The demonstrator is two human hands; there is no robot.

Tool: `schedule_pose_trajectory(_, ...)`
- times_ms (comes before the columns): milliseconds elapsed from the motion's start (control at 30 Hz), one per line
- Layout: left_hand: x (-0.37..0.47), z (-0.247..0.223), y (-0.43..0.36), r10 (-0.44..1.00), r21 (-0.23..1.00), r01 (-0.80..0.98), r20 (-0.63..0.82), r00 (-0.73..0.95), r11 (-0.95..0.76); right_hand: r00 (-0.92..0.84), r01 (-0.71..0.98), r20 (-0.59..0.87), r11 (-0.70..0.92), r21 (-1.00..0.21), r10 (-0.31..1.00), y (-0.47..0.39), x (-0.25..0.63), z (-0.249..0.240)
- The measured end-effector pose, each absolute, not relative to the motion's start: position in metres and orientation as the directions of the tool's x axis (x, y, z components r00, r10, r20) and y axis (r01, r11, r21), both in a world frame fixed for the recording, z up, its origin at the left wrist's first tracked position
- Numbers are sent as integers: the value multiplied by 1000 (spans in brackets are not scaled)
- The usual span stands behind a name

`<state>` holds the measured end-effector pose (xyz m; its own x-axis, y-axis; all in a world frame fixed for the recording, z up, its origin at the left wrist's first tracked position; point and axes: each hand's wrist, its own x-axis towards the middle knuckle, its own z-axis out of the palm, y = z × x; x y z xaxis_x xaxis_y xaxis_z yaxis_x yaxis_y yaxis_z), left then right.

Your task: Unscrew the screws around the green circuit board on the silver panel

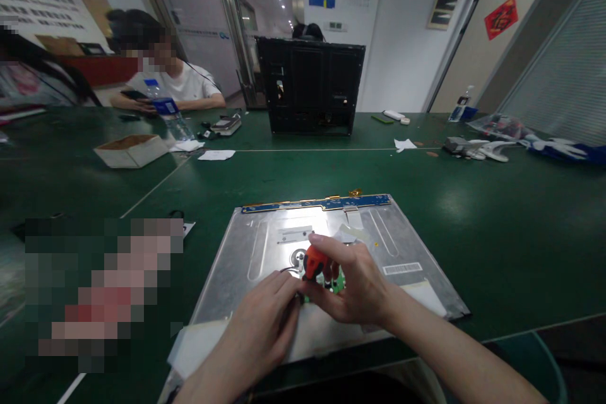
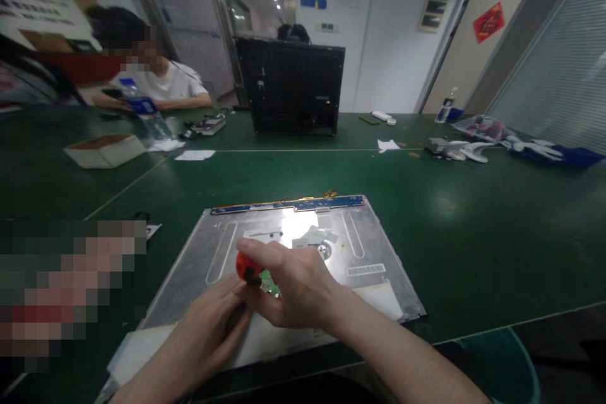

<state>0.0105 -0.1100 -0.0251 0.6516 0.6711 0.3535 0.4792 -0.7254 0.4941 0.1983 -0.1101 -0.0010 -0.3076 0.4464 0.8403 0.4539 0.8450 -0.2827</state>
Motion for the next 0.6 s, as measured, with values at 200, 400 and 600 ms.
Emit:
schedule_pose_trajectory(200,10,-23,-110,665,510,464,340,665,-725,-327,450,828,846,-287,455,-113,200,1)
schedule_pose_trajectory(400,10,-22,-110,675,496,497,290,679,-712,-299,453,841,843,-291,451,-114,199,1)
schedule_pose_trajectory(600,11,-23,-110,671,501,480,324,667,-720,-291,445,860,855,-265,419,-112,198,1)
